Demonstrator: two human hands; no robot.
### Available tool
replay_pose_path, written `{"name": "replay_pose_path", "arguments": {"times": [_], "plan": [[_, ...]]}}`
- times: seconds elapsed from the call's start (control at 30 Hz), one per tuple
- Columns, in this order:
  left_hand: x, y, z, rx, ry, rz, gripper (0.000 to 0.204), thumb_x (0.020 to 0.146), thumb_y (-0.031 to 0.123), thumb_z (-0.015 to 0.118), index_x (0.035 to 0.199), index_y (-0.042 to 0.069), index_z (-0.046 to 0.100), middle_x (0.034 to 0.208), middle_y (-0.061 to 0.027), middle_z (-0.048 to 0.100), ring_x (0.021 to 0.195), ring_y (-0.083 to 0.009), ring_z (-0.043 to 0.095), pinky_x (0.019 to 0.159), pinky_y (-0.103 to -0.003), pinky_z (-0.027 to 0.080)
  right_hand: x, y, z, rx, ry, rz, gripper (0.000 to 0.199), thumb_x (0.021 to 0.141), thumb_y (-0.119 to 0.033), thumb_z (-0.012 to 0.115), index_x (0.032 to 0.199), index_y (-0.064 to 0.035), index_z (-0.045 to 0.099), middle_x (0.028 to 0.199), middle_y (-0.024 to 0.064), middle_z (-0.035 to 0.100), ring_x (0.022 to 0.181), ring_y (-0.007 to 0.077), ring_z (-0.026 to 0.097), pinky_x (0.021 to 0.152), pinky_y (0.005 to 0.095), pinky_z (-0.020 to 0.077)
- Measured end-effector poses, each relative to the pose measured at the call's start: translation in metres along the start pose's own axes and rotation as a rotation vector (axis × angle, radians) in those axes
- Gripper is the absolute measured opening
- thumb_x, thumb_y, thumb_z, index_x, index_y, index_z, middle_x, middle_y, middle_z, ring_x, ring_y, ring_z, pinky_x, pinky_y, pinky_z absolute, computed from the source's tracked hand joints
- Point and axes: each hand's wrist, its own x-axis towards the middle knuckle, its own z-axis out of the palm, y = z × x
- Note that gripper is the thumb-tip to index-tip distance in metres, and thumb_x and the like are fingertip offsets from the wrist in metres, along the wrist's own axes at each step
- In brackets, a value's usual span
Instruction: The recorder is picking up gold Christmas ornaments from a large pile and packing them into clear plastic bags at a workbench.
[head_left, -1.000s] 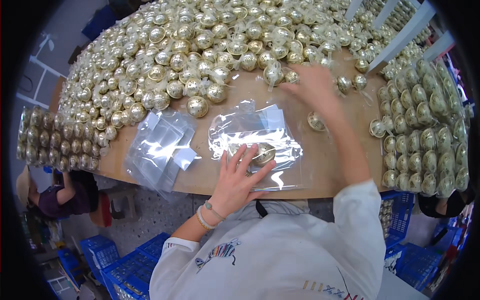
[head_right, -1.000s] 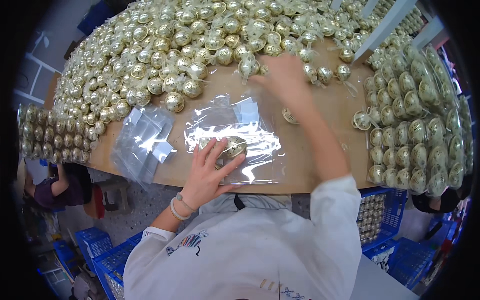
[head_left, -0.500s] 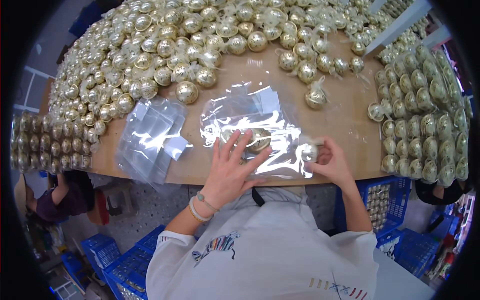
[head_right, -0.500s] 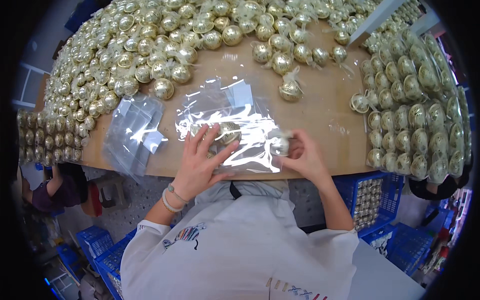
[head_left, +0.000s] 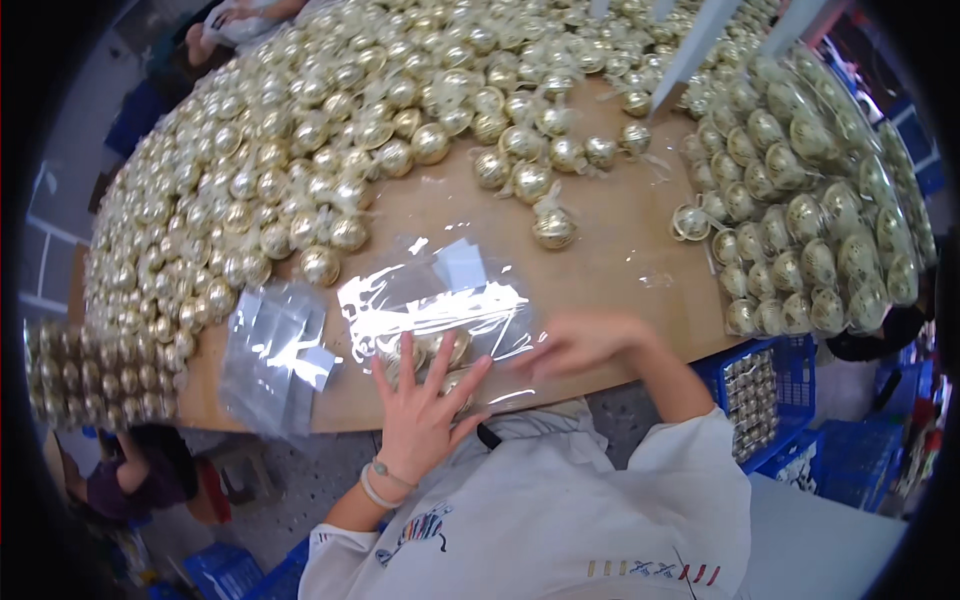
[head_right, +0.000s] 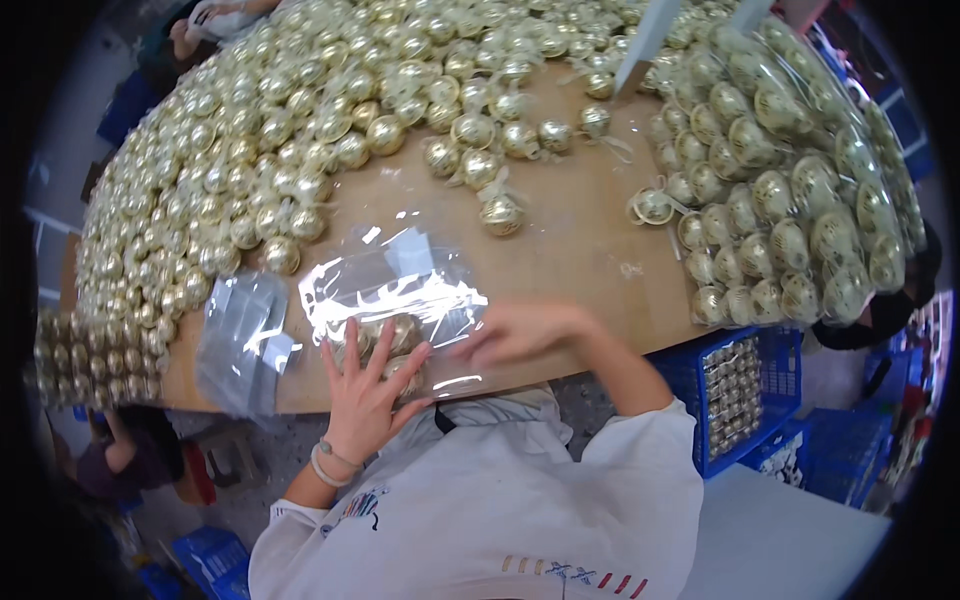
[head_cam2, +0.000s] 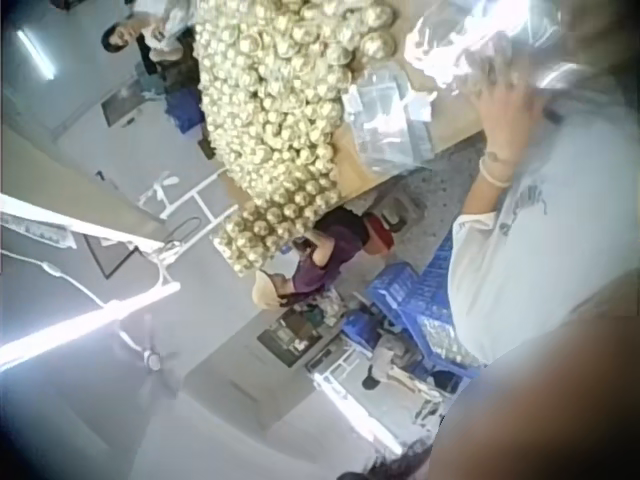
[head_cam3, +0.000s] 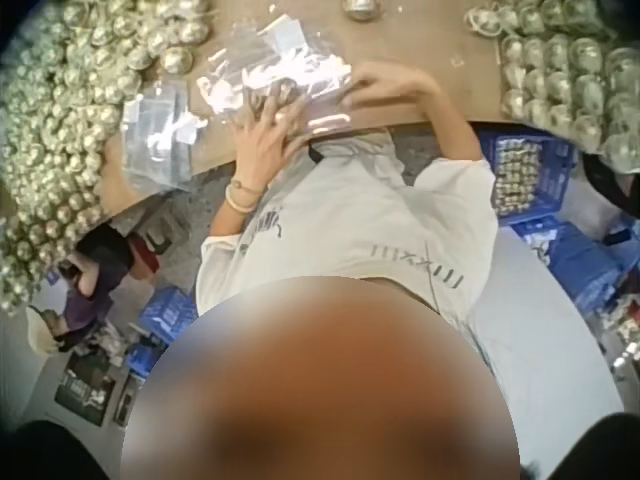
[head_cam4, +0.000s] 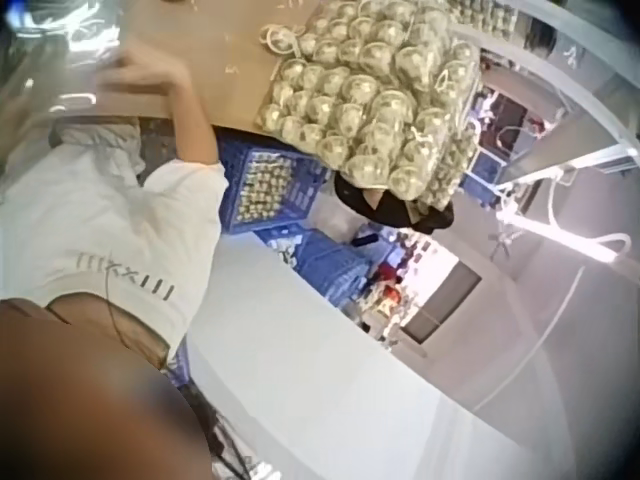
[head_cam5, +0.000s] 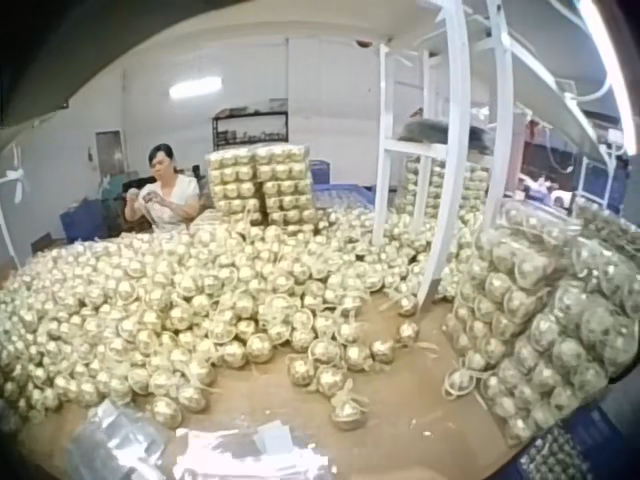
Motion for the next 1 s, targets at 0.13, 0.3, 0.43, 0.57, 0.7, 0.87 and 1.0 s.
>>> {"name": "replay_pose_path", "arguments": {"times": [0.13, 0.3, 0.43, 0.57, 0.7, 0.87, 1.0], "plan": [[0.004, 0.003, 0.002, 0.035, 0.044, -0.01, 0.068, 0.078, 0.053, 0.067, 0.14, 0.037, 0.046, 0.155, -0.0112, 0.027, 0.141, -0.0484, 0.015, 0.104, -0.073, 0.012, -0.068, 0.044, -0.115, -0.859, 1.322, 0.541, 0.027, 0.09, -0.019, 0.059, 0.111, -0.0025, 0.063, 0.11, 0.0145, 0.065, 0.103, 0.0318, 0.06, 0.091, 0.0414, 0.0452], [0.005, 0.004, 0.005, 0.03, 0.05, 0.0, 0.069, 0.077, 0.053, 0.068, 0.14, 0.037, 0.046, 0.155, -0.0112, 0.028, 0.141, -0.0482, 0.016, 0.104, -0.073, 0.011, -0.028, 0.081, -0.149, -1.046, 1.137, 0.609, 0.042, 0.087, -0.028, 0.063, 0.124, -0.0091, 0.058, 0.134, 0.0165, 0.051, 0.125, 0.0376, 0.042, 0.104, 0.0485, 0.0351], [0.003, 0.002, 0.003, -0.002, 0.012, 0.007, 0.07, 0.077, 0.053, 0.068, 0.141, 0.037, 0.045, 0.155, -0.0109, 0.027, 0.141, -0.0482, 0.016, 0.104, -0.073, 0.009, -0.018, 0.055, -0.156, -1.078, 0.827, 0.655, 0.053, 0.078, -0.024, 0.075, 0.126, -0.0102, 0.056, 0.127, 0.0149, 0.056, 0.113, 0.0349, 0.053, 0.1, 0.0446, 0.041], [0.002, 0.004, 0.001, -0.042, -0.001, -0.033, 0.072, 0.076, 0.048, 0.07, 0.142, 0.039, 0.042, 0.156, -0.0074, 0.026, 0.141, -0.0488, 0.016, 0.101, -0.077, 0.008, -0.04, 0.015, -0.104, -0.34, 1.173, 0.441, 0.061, 0.069, -0.012, 0.083, 0.123, -0.0053, 0.056, 0.122, 0.0098, 0.057, 0.111, 0.0209, 0.057, 0.091, 0.0314, 0.0485], [0.011, -0.003, -0.005, -0.141, 0.015, 0.023, 0.072, 0.077, 0.045, 0.07, 0.143, 0.039, 0.041, 0.157, -0.0105, 0.022, 0.14, -0.0511, 0.014, 0.106, -0.071, 0.014, -0.056, 0.004, 0.001, 0.047, 1.058, 0.42, 0.059, 0.069, -0.011, 0.084, 0.121, -0.0019, 0.056, 0.119, 0.0082, 0.054, 0.109, 0.017, 0.057, 0.084, 0.0284, 0.0515], [0.012, -0.003, -0.001, -0.039, 0.049, 0.066, 0.07, 0.077, 0.047, 0.07, 0.141, 0.032, 0.046, 0.156, -0.0143, 0.024, 0.14, -0.0529, 0.015, 0.108, -0.067, 0.016, -0.04, -0.027, 0.056, 0.347, 0.796, 0.369, 0.064, 0.07, -0.003, 0.082, 0.126, 0.0009, 0.053, 0.123, 0.0098, 0.052, 0.11, 0.0189, 0.059, 0.087, 0.0323, 0.0538], [0.009, -0.002, 0.001, -0.02, 0.047, 0.076, 0.069, 0.077, 0.048, 0.071, 0.14, 0.037, 0.046, 0.156, -0.0144, 0.023, 0.14, -0.0518, 0.014, 0.107, -0.068, 0.016, -0.01, -0.013, 0.064, 0.457, 0.713, 0.271, 0.059, 0.075, 0.002, 0.077, 0.128, 0.0011, 0.052, 0.126, 0.0104, 0.055, 0.114, 0.0192, 0.057, 0.09, 0.0322, 0.053]]}}
